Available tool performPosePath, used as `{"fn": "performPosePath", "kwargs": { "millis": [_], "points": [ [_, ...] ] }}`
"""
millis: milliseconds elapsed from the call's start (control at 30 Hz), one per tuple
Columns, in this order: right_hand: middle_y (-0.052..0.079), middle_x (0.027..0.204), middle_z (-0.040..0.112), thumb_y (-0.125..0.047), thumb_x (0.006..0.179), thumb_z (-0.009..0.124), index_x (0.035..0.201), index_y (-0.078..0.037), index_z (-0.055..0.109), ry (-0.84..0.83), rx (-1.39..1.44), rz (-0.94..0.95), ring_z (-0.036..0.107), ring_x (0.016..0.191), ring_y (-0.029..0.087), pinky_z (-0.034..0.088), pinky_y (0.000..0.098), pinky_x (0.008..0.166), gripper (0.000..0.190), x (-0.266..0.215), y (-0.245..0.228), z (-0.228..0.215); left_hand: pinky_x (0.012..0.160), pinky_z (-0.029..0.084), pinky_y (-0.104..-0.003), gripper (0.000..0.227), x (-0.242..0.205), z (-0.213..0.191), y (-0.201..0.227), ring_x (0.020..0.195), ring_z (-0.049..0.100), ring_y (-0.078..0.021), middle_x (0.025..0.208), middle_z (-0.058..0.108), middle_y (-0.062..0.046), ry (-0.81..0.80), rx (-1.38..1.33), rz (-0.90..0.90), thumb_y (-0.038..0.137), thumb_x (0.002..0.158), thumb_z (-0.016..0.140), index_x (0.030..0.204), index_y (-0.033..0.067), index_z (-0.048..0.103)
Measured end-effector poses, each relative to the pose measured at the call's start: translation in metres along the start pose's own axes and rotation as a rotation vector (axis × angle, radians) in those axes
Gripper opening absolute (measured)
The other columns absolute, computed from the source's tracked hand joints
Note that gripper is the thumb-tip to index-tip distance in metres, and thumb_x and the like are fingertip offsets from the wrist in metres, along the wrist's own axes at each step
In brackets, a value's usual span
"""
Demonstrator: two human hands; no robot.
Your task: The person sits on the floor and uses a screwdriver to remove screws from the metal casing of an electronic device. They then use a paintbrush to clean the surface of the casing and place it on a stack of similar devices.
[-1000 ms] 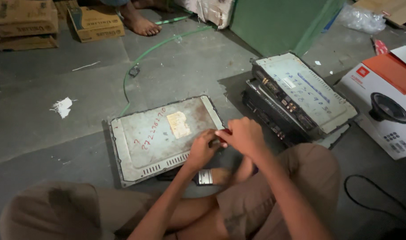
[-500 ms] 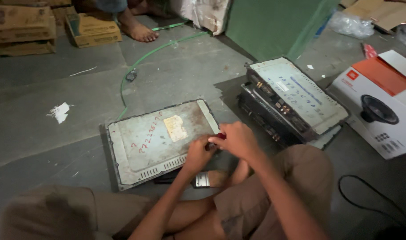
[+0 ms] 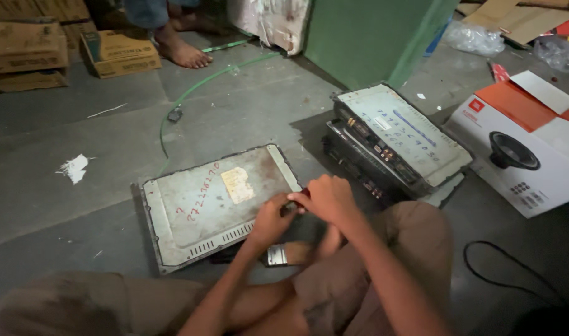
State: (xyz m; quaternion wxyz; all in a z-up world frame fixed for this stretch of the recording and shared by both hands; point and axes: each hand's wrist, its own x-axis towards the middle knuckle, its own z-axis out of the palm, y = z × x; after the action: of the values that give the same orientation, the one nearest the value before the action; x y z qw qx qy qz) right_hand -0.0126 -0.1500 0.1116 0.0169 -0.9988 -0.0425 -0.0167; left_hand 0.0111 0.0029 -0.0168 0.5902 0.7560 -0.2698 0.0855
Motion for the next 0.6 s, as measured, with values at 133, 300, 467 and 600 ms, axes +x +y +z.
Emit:
{"fn": "performPosePath", "kwargs": {
  "millis": [133,300,467,600],
  "points": [
    [0.017,0.087,0.073,-0.054,0.095,0.067,0.091,-0.009,0.076,0.034,0.083,-0.083,0.071,0.083,0.04,0.055,0.0511,0.069,0.046,-0.002,0.007,-0.002,0.071,0.055,-0.038,0.027,0.002,0.002,-0.005,0.078,0.071,-0.0306,0.1,0.072,-0.017,-0.024,0.033,-0.048,0.008,0.087,0.073,0.114,0.0042,0.071],
    [0.014,0.089,0.074,-0.027,0.088,0.067,0.103,-0.007,0.07,0.187,0.541,-0.425,0.073,0.082,0.035,0.058,0.0443,0.071,0.025,0.003,0.022,-0.001,0.08,0.056,-0.039,0.03,0.001,0.001,-0.005,0.094,0.071,-0.0348,0.108,0.072,-0.02,0.041,0.037,0.077,0.002,0.088,0.07,0.119,0.0015,0.069],
    [0.015,0.082,0.074,-0.047,0.088,0.075,0.094,-0.008,0.067,0.077,0.155,-0.216,0.071,0.081,0.038,0.055,0.0476,0.07,0.04,0.001,-0.004,-0.003,0.08,0.057,-0.04,0.036,0.003,-0.007,0.007,0.09,0.075,-0.033,0.105,0.075,-0.017,-0.019,-0.062,-0.1,0.007,0.083,0.075,0.118,0.0032,0.069],
    [0.015,0.088,0.072,-0.044,0.088,0.075,0.099,-0.009,0.068,0.136,0.161,-0.221,0.069,0.083,0.04,0.054,0.0497,0.068,0.037,-0.009,-0.018,-0.009,0.082,0.058,-0.04,0.032,-0.001,-0.007,0.004,0.099,0.074,-0.0333,0.105,0.076,-0.017,0.05,-0.061,-0.166,0.006,0.086,0.071,0.118,0.0027,0.066]
  ]
}}
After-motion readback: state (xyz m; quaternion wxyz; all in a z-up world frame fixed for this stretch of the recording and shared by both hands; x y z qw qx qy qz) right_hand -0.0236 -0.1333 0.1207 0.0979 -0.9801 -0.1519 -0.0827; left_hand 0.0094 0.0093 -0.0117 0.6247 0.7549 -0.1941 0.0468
